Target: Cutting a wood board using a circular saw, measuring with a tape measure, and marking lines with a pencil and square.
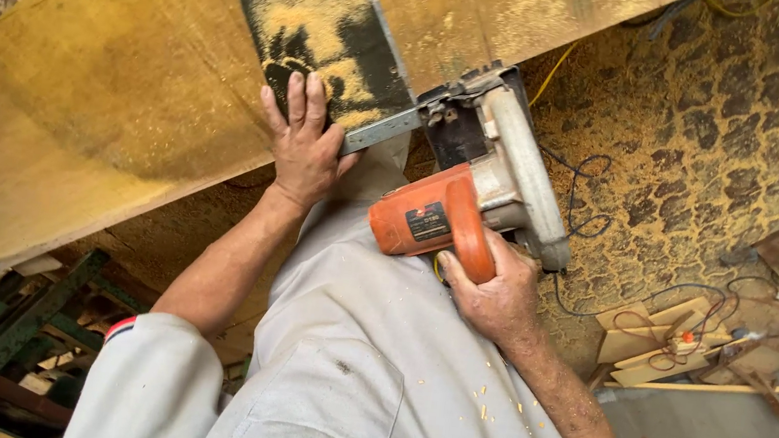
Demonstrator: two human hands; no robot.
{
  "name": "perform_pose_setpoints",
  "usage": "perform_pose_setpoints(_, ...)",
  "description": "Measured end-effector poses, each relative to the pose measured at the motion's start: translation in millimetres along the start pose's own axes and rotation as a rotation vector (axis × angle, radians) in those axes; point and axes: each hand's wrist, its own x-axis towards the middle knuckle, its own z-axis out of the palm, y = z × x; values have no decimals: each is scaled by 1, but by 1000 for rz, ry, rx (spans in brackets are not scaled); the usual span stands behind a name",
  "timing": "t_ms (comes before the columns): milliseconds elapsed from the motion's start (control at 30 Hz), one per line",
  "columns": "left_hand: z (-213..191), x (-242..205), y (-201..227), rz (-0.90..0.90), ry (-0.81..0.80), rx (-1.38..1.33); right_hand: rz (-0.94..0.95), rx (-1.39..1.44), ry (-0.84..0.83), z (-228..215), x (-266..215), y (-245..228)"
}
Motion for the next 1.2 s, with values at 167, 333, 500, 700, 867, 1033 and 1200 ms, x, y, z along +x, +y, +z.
perform_pose_setpoints(167, 8, -10, -2, 3, 42, 4, 23, -41, -9, 6, -5, 5)
perform_pose_setpoints(333, 8, -9, 5, -40, 93, -22, -6, -77, 14, 11, -7, 4)
perform_pose_setpoints(500, 10, -15, 8, -103, 78, -82, 73, -65, 21, 16, -8, 3)
perform_pose_setpoints(700, 10, -23, 7, -64, 160, 4, 32, -77, 48, 18, -9, 9)
perform_pose_setpoints(867, 9, -17, 6, 174, 131, 34, 101, -60, 24, 19, -11, 8)
perform_pose_setpoints(1033, -28, -13, 0, 272, 134, 45, 42, -109, 39, 19, -9, 2)
perform_pose_setpoints(1200, -22, -14, 4, 304, 107, -23, 101, -114, 49, 22, -7, -4)
